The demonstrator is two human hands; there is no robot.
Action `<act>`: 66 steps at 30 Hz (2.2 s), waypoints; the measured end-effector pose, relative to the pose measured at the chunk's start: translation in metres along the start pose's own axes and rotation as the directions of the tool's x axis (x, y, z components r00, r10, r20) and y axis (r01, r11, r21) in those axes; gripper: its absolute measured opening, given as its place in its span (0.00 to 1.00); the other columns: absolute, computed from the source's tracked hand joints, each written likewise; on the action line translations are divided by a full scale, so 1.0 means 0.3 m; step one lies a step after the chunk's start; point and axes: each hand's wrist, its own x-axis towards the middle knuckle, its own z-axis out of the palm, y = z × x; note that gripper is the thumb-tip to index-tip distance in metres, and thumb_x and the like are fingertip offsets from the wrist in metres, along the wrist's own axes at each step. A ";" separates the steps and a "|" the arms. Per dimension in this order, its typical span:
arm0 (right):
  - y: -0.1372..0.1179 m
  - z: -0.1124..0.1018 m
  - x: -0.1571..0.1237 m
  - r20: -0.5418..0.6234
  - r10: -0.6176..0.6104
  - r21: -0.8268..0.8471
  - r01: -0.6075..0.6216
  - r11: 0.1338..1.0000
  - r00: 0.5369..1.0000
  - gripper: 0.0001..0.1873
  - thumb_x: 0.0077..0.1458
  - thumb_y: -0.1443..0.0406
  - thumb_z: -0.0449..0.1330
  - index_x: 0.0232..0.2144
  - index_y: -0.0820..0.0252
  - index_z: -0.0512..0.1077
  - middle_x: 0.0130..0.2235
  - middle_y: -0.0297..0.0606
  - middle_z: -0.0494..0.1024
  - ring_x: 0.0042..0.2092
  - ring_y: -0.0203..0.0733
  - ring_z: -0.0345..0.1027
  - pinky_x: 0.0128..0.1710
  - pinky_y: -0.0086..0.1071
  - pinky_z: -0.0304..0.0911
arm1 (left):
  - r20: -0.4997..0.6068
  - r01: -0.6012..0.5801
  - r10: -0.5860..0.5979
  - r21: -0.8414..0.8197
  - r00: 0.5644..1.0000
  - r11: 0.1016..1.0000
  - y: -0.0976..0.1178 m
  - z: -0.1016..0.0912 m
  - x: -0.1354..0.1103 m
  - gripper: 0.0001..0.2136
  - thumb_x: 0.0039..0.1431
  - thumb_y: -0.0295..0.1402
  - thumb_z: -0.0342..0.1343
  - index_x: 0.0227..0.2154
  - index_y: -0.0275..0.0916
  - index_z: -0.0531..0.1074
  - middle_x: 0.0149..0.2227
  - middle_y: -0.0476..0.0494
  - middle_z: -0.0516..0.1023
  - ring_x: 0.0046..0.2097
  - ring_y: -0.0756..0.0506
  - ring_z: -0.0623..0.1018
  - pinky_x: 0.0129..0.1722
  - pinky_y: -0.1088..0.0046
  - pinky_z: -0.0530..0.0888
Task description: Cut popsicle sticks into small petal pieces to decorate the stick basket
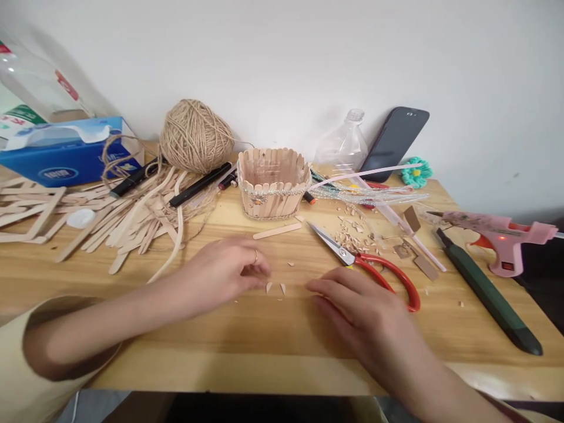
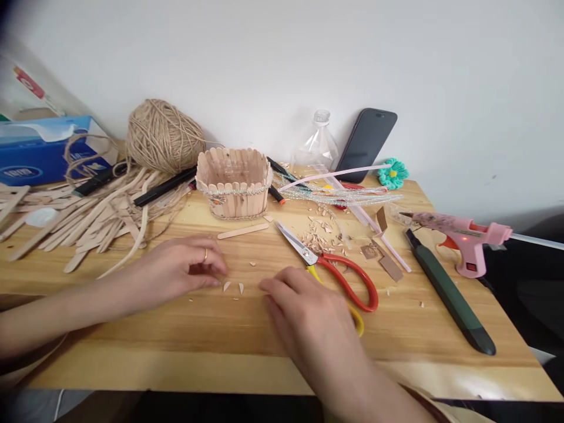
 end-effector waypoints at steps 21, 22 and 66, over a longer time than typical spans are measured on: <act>-0.019 0.122 0.089 0.051 0.124 0.279 -0.134 0.951 0.991 0.07 0.54 0.72 0.57 0.28 0.59 0.73 0.30 0.37 0.73 0.31 0.39 0.68 0.29 0.29 0.62 | -0.106 -0.148 0.159 0.100 0.982 0.984 -0.023 0.066 0.000 0.06 0.57 0.30 0.54 0.27 0.37 0.75 0.29 0.45 0.77 0.37 0.43 0.72 0.39 0.64 0.68; -0.020 0.121 0.089 0.048 0.124 0.279 -0.132 0.951 0.991 0.07 0.54 0.72 0.57 0.28 0.59 0.73 0.29 0.37 0.73 0.31 0.39 0.68 0.29 0.28 0.62 | -0.109 -0.151 0.161 0.093 0.981 0.984 -0.025 0.065 -0.001 0.06 0.56 0.30 0.54 0.27 0.37 0.75 0.29 0.45 0.77 0.37 0.43 0.72 0.39 0.64 0.68; -0.006 0.116 0.095 -0.013 0.137 0.375 -0.122 0.919 0.991 0.09 0.55 0.73 0.53 0.29 0.58 0.72 0.29 0.37 0.73 0.30 0.39 0.69 0.27 0.29 0.64 | -0.050 0.026 -0.023 0.061 0.998 0.998 0.022 0.057 0.032 0.03 0.51 0.31 0.60 0.31 0.44 0.75 0.31 0.50 0.76 0.37 0.44 0.74 0.39 0.65 0.68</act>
